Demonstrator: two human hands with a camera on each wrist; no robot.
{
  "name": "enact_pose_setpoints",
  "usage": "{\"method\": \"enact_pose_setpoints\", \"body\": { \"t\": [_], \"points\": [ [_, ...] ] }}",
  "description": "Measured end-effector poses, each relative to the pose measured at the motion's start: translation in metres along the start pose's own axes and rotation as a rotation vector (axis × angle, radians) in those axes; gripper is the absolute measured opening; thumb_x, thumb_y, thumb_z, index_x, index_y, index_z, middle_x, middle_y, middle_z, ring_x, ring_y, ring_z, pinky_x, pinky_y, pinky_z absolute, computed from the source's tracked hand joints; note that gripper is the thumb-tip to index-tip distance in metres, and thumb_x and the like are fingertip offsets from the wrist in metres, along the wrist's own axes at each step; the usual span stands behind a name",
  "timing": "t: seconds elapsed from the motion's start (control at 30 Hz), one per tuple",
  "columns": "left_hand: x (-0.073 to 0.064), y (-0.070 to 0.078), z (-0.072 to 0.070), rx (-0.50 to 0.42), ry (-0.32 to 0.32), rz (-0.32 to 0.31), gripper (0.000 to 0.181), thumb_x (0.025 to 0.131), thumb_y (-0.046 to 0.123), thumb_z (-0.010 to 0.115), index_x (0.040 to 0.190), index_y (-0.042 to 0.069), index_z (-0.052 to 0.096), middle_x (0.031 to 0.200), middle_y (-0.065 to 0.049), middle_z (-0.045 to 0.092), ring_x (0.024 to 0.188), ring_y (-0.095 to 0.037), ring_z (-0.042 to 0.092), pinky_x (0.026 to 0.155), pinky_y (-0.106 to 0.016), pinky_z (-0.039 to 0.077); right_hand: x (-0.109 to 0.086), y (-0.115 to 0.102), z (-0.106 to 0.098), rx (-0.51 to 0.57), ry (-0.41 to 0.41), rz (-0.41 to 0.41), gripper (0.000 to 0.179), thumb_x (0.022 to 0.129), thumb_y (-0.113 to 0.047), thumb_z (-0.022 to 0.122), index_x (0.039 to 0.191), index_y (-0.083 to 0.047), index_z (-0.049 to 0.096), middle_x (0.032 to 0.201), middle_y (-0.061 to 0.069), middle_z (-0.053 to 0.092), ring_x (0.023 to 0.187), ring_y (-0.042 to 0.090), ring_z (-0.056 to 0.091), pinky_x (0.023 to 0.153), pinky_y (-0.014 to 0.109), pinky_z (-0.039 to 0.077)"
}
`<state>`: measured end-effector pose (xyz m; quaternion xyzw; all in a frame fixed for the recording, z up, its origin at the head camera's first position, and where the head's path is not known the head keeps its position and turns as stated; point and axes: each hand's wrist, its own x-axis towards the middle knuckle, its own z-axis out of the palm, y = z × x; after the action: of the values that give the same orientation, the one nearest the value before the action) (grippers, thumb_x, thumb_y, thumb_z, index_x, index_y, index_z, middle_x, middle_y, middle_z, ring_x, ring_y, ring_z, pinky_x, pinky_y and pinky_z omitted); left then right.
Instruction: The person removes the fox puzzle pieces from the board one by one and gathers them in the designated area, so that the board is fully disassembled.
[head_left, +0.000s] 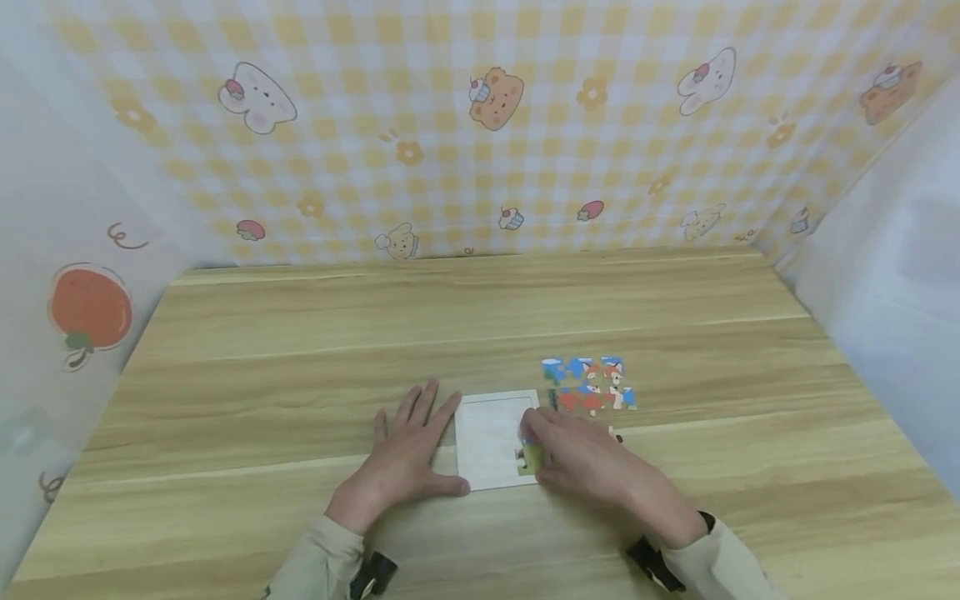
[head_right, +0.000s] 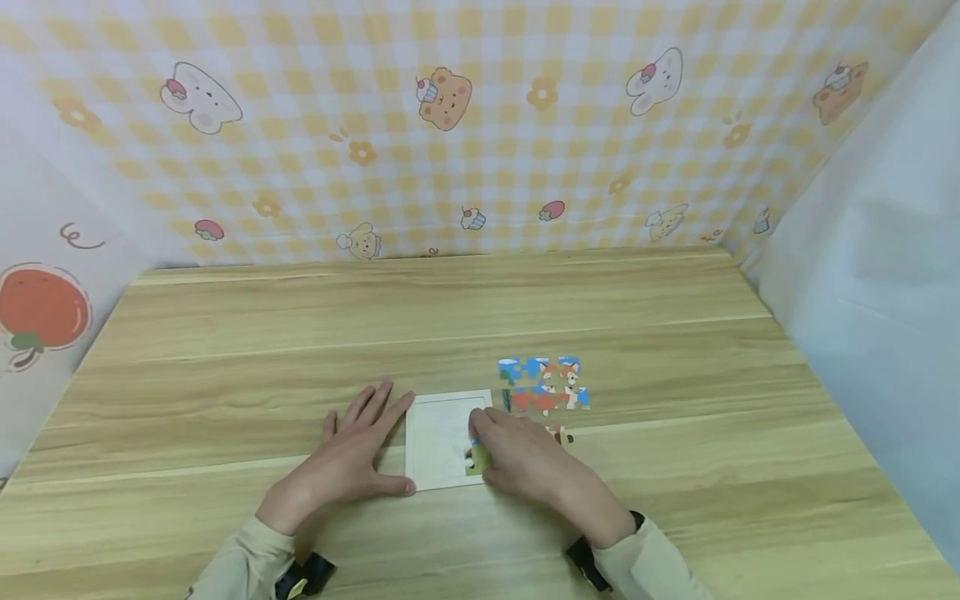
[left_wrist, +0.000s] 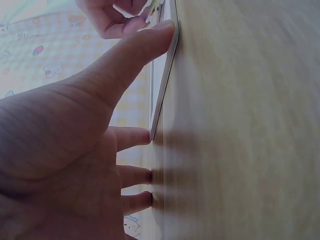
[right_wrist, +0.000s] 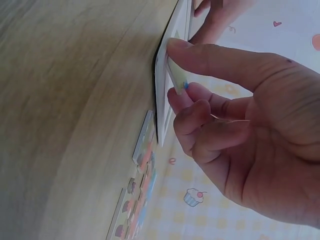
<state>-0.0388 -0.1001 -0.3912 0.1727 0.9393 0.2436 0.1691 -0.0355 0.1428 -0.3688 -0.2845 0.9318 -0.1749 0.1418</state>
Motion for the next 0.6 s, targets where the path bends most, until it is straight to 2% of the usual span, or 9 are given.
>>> {"method": "enact_pose_setpoints", "body": {
  "t": [0.4,0.6],
  "points": [
    [0.0007,0.0000,0.0008,0.007,0.008,0.006,0.104,0.064,0.046,0.081,0.147,0.012,0.028,0.153,-0.018,0.009,0.138,-0.038,0.004,0.097,-0.072,0.002,-0.0005,0.0018,0.0008,0.062,0.016,0.002,0.032,0.072,-0.003,0.070,0.094,-0.015,0.051,0.083,-0.008,0.047,0.068,0.011,0.044,0.060,0.024,0.038],
    [0.0016,0.0014,0.0002,0.009,0.010,0.010,0.104,0.064,0.046,0.082,0.147,0.012,0.028,0.153,-0.018,0.009,0.138,-0.039,0.005,0.097,-0.072,0.003,-0.0012,0.0013,-0.0001,0.027,0.034,-0.027,0.036,0.071,-0.007,0.076,0.097,-0.013,0.052,0.080,-0.008,0.047,0.062,0.011,0.043,0.054,0.023,0.038]
  ]
}}
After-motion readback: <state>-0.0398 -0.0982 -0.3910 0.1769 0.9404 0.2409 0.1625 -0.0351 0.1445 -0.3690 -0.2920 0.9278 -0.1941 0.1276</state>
